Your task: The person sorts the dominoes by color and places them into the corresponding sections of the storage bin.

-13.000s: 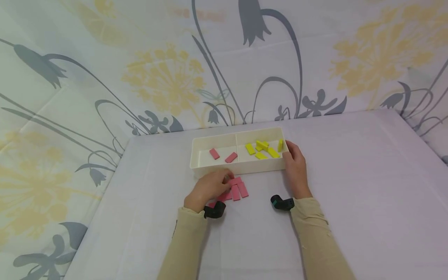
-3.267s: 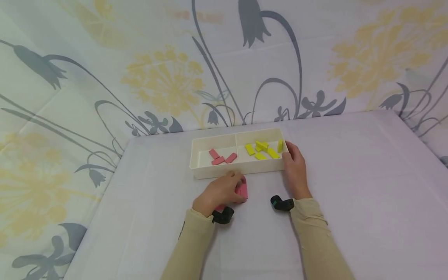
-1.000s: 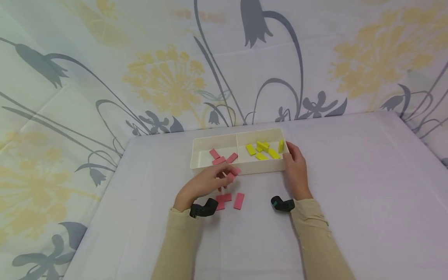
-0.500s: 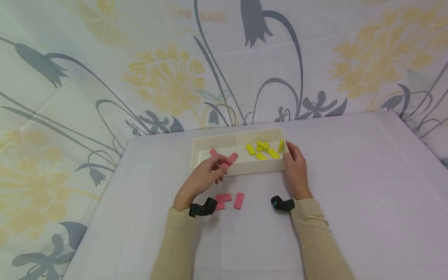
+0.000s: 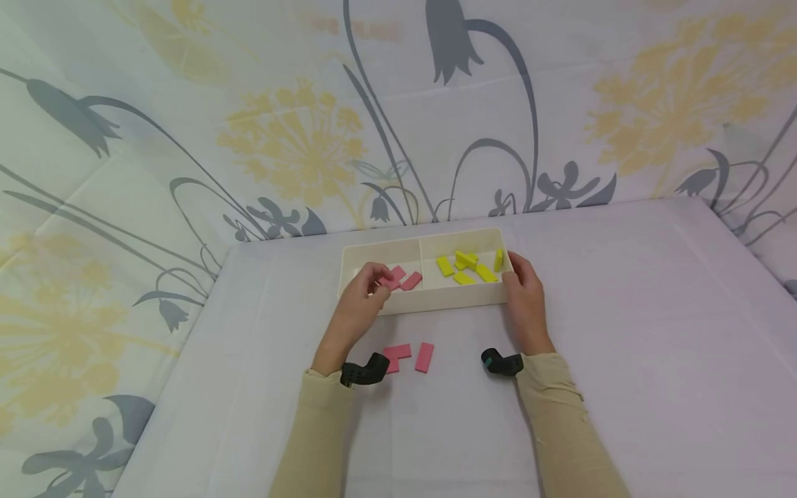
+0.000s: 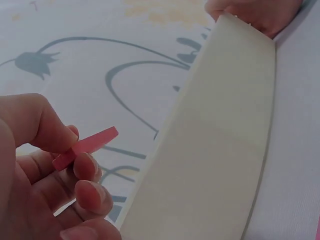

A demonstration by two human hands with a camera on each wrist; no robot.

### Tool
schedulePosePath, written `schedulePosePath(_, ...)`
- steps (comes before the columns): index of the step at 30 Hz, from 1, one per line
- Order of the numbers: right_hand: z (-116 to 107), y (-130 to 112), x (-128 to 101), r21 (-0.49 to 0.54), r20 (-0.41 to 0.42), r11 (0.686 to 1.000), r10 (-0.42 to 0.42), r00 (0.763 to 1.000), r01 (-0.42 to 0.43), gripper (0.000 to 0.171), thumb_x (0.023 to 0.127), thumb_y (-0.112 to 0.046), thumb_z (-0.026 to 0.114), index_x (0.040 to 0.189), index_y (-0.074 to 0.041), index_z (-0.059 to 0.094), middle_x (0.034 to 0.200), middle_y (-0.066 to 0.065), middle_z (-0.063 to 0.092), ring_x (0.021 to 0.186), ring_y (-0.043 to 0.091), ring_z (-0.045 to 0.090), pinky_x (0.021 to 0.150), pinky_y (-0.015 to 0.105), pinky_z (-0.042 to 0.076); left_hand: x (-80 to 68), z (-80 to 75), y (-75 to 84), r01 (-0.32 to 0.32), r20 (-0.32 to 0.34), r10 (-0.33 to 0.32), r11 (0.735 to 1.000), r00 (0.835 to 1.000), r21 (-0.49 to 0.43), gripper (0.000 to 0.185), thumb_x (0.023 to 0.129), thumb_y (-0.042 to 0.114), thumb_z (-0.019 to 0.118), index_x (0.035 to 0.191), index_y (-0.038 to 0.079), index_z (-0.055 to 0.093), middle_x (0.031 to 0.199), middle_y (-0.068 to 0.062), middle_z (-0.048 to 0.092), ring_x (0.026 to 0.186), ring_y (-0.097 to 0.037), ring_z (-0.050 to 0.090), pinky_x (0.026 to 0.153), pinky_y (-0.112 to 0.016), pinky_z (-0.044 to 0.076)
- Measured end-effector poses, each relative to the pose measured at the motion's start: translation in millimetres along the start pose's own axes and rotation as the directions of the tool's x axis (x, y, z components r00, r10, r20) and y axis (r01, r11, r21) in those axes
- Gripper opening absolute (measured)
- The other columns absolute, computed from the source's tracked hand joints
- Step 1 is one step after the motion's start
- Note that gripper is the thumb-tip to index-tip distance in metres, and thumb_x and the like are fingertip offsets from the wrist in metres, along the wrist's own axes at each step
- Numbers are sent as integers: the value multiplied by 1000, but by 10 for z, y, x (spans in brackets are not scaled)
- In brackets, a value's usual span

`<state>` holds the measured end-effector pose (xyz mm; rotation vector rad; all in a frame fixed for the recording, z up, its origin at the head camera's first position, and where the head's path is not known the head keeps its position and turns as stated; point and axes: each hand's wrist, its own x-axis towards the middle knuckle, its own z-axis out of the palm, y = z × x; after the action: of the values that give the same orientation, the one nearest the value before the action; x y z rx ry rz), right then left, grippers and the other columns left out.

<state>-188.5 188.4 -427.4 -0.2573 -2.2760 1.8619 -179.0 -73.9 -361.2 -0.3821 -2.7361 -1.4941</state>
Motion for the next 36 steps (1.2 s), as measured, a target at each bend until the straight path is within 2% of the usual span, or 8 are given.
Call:
schedulePosePath(5, -4, -5, -3, -3, -2, 1000, 0, 1000, 0, 45, 93, -24, 31, 136, -11, 35, 137, 4, 38, 124, 17, 32, 100, 38, 26, 11, -3, -44, -27, -66, 28, 1000, 997, 12, 16, 90, 21, 51, 105, 19, 57, 87, 5, 55, 76, -12, 49, 61, -27, 41)
schedulePosePath(11, -12, -5, -8, 3, -9, 1000, -10, 1000, 10, 45, 93, -23, 31, 135, -11, 36, 136, 4, 38, 124, 16, 32, 100, 38, 26, 31, 11, -88, -34, -135, 36, 999, 990, 14, 18, 89, 22, 55, 106, 21, 60, 91, 8, 57, 73, -11, 50, 61, -27, 42)
schedulePosePath(22, -3, 12, 4, 18, -6, 1000, -11, 1000, 11, 44, 93, -22, 31, 135, -11, 37, 136, 4, 39, 123, 16, 33, 99, 37, 26, 54, 104, -102, 13, -175, -16, 1000, 984, -17, 19, 88, 20, 52, 107, 17, 58, 92, 4, 56, 71, -13, 48, 61, -27, 41)
schedulePosePath(30, -4, 14, 2, -3, -3, 1000, -11, 1000, 11, 44, 93, -23, 31, 135, -11, 37, 136, 3, 39, 123, 16, 33, 99, 37, 26, 53, 111, -113, 9, -161, -15, 999, 987, -40, 19, 88, 21, 54, 105, 17, 60, 94, 5, 57, 69, -13, 46, 57, -27, 39)
schedulePosePath(36, -5, 10, 15, -9, -9, 1000, -18, 1000, 18, 44, 92, -22, 31, 135, -11, 37, 135, 4, 40, 123, 16, 33, 99, 37, 26, 66, 116, -126, 25, -165, -34, 998, 986, -56, 16, 89, 21, 52, 101, 17, 63, 88, 3, 61, 68, -14, 45, 56, -27, 38)
